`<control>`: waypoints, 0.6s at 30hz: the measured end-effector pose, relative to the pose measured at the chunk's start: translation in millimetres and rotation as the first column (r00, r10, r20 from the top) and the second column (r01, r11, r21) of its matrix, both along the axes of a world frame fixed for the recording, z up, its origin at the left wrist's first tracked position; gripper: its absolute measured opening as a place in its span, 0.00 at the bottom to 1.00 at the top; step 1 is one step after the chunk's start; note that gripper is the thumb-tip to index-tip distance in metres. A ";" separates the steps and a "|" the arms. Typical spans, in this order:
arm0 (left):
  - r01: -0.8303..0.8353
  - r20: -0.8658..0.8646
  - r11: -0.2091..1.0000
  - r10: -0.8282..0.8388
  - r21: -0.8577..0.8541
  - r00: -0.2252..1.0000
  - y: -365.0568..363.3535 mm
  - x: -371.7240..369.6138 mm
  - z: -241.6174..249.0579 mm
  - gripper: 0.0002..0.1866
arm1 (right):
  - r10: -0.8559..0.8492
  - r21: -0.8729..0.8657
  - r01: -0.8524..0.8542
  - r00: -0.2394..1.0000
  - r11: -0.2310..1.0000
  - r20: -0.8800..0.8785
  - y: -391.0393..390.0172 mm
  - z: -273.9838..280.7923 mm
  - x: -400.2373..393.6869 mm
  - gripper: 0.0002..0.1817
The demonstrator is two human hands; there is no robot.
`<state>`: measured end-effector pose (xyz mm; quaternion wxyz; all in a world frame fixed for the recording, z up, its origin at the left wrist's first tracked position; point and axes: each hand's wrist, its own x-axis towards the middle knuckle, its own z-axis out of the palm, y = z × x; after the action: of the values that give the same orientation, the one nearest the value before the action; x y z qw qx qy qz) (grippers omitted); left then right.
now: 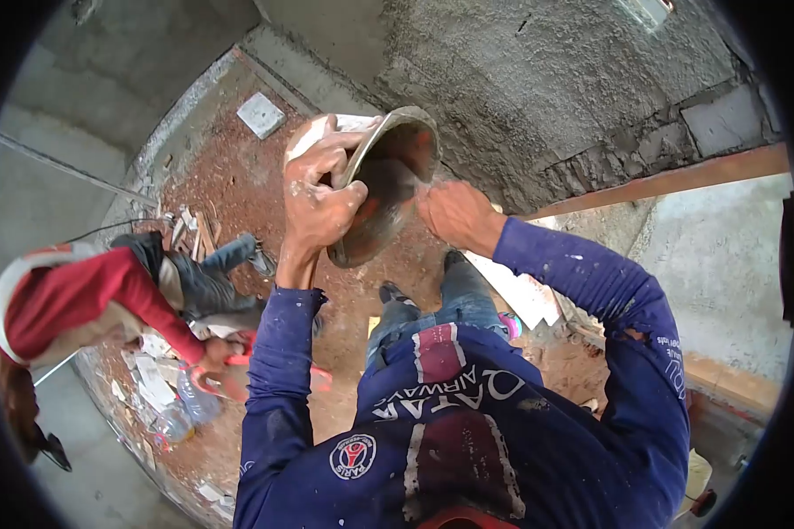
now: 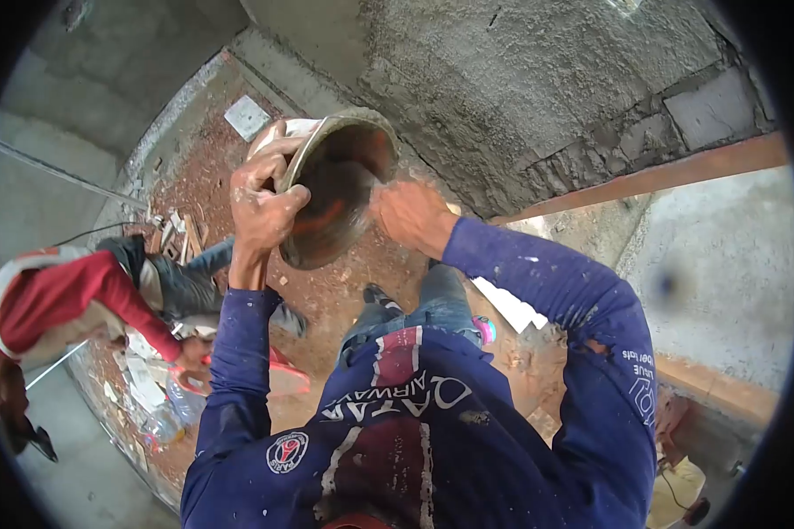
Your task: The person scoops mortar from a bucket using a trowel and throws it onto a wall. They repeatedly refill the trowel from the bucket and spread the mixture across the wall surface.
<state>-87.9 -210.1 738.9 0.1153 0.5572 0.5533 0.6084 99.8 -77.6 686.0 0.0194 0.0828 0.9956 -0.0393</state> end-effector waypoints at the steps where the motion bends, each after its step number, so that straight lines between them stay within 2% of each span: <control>1: 0.019 0.014 0.999 -0.019 0.040 1.000 -1.1 -1.1 9.1 0.14 | -0.136 -0.185 0.167 0.976 0.968 0.170 -9.6 3.6 0.4 0.17; 2: 0.035 0.030 0.997 -0.038 0.076 0.999 -4.2 -2.8 14.4 0.14 | -0.224 -0.334 0.349 0.906 0.876 0.359 -22.0 5.3 2.0 0.19; 3: 0.000 0.062 0.997 -0.004 0.075 0.998 -7.4 -7.9 9.8 0.14 | -0.077 -0.348 0.147 0.975 0.926 0.206 -37.3 -2.0 3.0 0.19; 4: -0.006 0.057 0.998 0.002 0.070 0.998 -12.5 -10.9 2.4 0.14 | -0.070 -0.353 0.139 0.977 0.925 0.202 -52.1 -5.3 3.5 0.19; 6: -0.060 0.142 0.996 0.051 0.060 0.989 -22.3 -15.4 -13.0 0.16 | -0.201 -0.684 0.201 0.976 0.701 0.080 -75.5 8.8 -10.9 0.19; 8: -0.134 0.158 0.990 0.126 0.041 0.979 -36.1 -17.2 -26.2 0.16 | -0.165 -0.736 0.150 0.985 0.660 0.053 -74.1 8.4 -23.6 0.19; 10: -0.363 0.265 0.931 0.356 -0.022 0.896 -52.2 -16.3 -48.2 0.15 | -0.184 -0.760 0.097 0.982 0.643 -0.030 -74.8 -2.6 -30.1 0.20; 12: -0.446 0.301 0.895 0.423 0.007 0.855 -64.2 -21.1 -81.7 0.13 | -0.183 -0.765 0.115 0.983 0.633 -0.004 -69.2 -12.2 -30.4 0.19; 13: -0.482 0.487 0.876 0.414 0.016 0.769 -72.6 -22.3 -99.5 0.09 | -0.187 -0.770 0.137 0.982 0.623 0.024 -67.1 -18.1 -29.7 0.18; 14: -0.519 0.655 0.854 0.381 0.021 0.653 -78.6 -21.5 -109.9 0.10 | -0.171 -0.770 0.140 0.984 0.623 0.040 -64.1 -23.3 -31.9 0.18; 15: -0.523 0.784 0.847 0.386 -0.094 0.486 -80.5 -19.6 -107.8 0.21 | -0.151 -0.746 0.161 0.985 0.646 0.082 -59.4 -28.7 -36.5 0.18; 16: -0.518 0.805 0.844 0.400 -0.138 0.438 -89.2 -24.5 -126.5 0.29 | -0.139 -0.721 0.188 0.982 0.667 0.128 -54.5 -37.5 -39.8 0.19; 17: -0.538 0.824 0.821 0.432 -0.192 0.366 -95.5 -25.6 -133.7 0.29 | 0.054 -0.669 0.008 0.996 0.743 0.073 -49.7 -65.9 -43.1 0.19; 18: -0.546 0.841 0.801 0.456 -0.245 0.290 -98.9 -23.1 -141.5 0.29 | -0.018 -0.695 0.091 0.994 0.713 0.111 -51.6 -65.9 -46.7 0.18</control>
<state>-111.0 -308.9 597.5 0.1584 -0.0294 0.5322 0.8312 53.1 -129.2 620.1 0.0961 0.1003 0.9019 -0.4090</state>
